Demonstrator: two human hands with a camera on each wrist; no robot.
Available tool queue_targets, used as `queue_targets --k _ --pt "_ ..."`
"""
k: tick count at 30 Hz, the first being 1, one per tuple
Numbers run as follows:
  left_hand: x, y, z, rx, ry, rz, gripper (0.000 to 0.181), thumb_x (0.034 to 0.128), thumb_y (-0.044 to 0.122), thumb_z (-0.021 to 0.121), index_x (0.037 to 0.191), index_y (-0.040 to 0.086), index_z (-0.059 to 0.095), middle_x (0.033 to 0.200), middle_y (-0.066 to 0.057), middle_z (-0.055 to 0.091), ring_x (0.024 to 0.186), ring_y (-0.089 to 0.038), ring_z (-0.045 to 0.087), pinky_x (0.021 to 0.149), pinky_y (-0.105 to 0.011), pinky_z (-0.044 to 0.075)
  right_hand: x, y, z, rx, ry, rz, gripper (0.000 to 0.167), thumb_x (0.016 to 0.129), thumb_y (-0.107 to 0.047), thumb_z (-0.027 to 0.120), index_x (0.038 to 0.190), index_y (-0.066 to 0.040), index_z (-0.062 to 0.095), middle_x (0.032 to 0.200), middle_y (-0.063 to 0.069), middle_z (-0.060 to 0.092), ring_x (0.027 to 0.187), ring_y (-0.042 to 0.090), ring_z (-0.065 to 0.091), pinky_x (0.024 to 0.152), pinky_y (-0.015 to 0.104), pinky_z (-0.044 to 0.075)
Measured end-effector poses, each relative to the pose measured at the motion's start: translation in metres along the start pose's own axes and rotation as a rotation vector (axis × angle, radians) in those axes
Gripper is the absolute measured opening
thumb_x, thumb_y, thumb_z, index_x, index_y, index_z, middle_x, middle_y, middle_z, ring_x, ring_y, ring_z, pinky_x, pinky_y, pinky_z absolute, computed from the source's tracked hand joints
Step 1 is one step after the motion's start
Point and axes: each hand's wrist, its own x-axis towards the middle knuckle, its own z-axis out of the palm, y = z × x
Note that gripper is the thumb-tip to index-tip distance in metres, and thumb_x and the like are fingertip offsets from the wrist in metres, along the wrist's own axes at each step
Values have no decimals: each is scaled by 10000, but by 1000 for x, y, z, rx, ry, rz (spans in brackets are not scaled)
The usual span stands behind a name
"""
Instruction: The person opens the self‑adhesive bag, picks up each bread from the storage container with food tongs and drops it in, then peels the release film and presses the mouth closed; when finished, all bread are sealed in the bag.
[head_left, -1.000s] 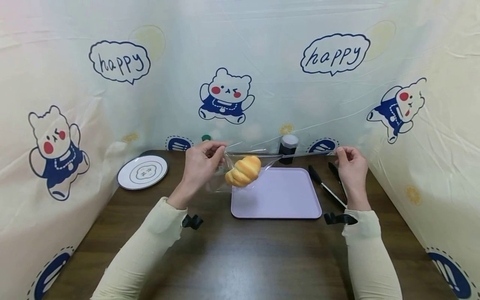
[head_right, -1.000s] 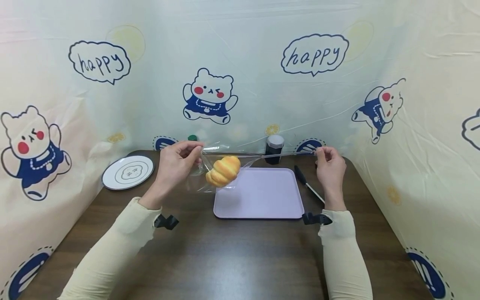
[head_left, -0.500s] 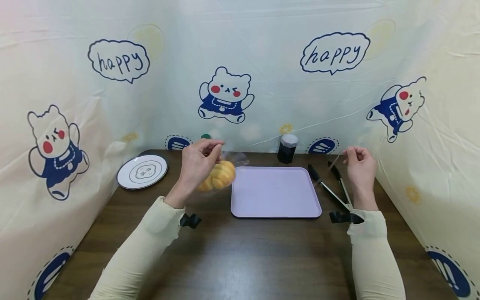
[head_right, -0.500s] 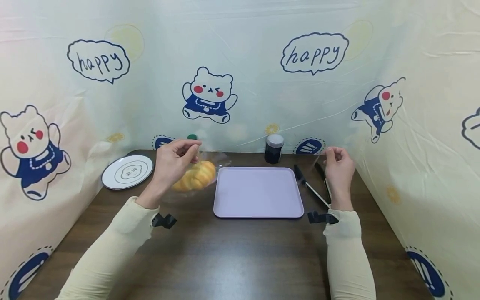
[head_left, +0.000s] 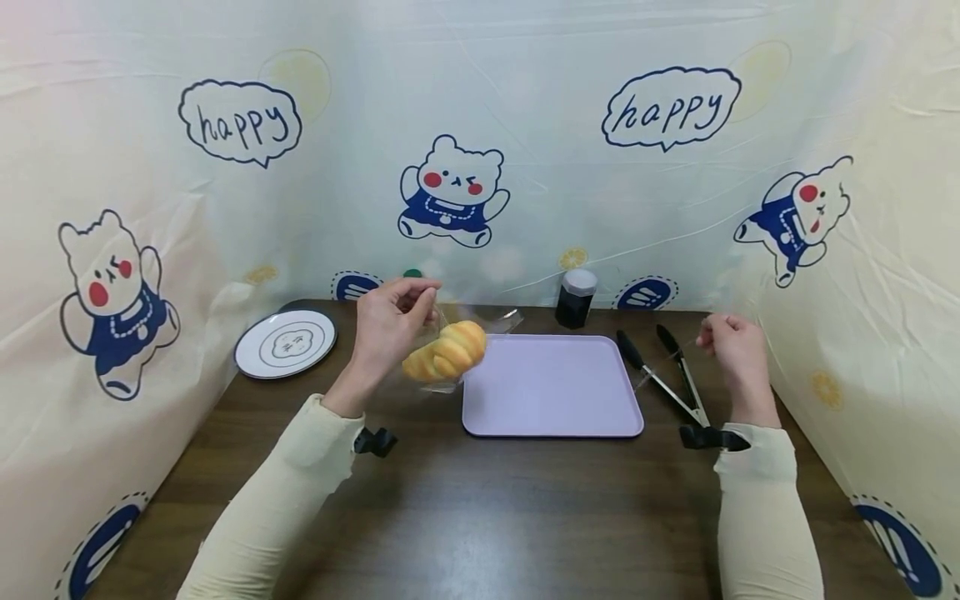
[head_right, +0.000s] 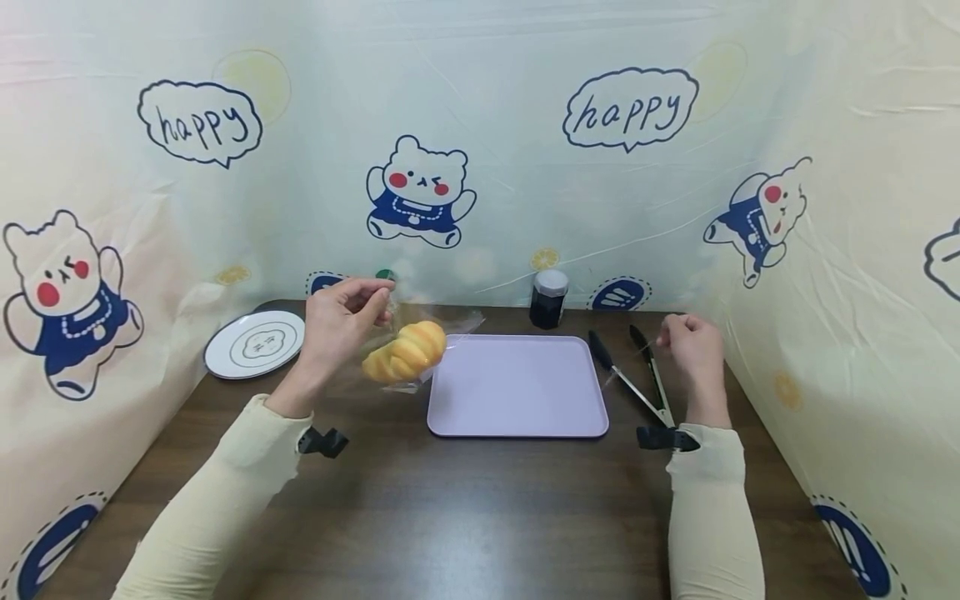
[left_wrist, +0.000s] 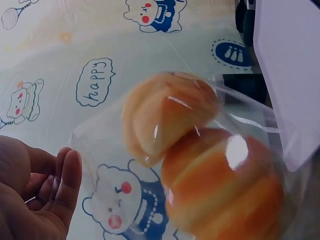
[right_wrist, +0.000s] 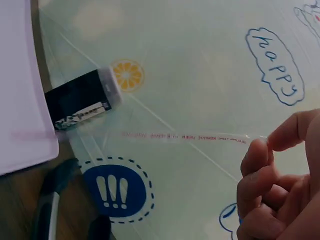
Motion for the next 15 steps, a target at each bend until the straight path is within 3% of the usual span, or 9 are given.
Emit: queue_targets --k 6,12,15 --pt "1 -1 0 22 10 -9 172 956 158 672 1083 85 762 863 -71 716 688 -173 684 622 -173 571 2 7 -15 -192 -151 -20 395 999 -264 434 656 -208 621 600 -137 555 619 114 521 611 258 436" --pt "-1 -2 0 -2 -12 -4 178 967 162 655 1087 80 758 845 -84 716 681 -178 693 629 -200 584 8 19 -17 -292 -286 22 339 974 -248 436 705 -171 627 613 -105 573 581 98 527 607 283 436" --pt "-1 -1 1 -16 -21 -20 181 968 171 654 1092 89 758 851 -76 705 688 -174 685 635 -206 588 14 29 -15 -339 -312 54 358 975 -292 432 724 -134 633 636 -76 578 599 133 522 588 310 404"
